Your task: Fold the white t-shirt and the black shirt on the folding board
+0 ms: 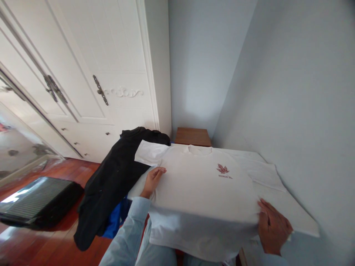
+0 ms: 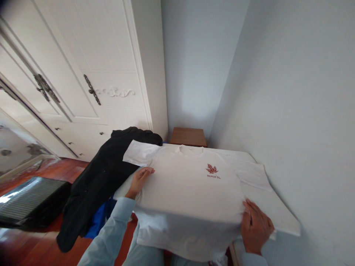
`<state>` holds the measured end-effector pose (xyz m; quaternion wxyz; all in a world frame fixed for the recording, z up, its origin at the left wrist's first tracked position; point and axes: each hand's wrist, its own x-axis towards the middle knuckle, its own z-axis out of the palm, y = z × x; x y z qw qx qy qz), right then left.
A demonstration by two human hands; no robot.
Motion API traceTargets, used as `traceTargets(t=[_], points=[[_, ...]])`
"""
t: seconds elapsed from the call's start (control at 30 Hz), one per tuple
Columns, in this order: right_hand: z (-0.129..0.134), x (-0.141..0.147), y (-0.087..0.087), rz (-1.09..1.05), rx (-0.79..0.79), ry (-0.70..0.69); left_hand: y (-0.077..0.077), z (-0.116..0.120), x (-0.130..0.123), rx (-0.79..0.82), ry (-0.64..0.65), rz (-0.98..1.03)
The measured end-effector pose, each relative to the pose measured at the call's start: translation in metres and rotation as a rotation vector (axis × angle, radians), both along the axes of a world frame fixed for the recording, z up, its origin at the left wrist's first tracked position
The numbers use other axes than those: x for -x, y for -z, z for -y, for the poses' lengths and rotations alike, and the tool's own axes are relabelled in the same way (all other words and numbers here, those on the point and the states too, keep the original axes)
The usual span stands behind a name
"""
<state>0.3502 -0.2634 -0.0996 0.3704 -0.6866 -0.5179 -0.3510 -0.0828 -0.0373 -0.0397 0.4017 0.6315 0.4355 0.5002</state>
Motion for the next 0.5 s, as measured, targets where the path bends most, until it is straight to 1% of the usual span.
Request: traceTargets(t=[0.17, 0.3, 0.5], points=[[-0.0011, 0.0017, -0.0014, 0.002, -0.008, 0.014, -0.0009, 0.0005, -0.0004, 0.021, -0.002, 0.007], [-0.0008, 0.0, 0.0017, -0.033, -0.007, 0.011, -0.0015, 0.001, -0.0001, 0.026, 0.006, -0.001], [-0.0007, -0.0012, 0.004, -0.061, 0.008, 0.008, 0.002, -0.0008, -0.0008, 0.041, -0.009, -0.002]])
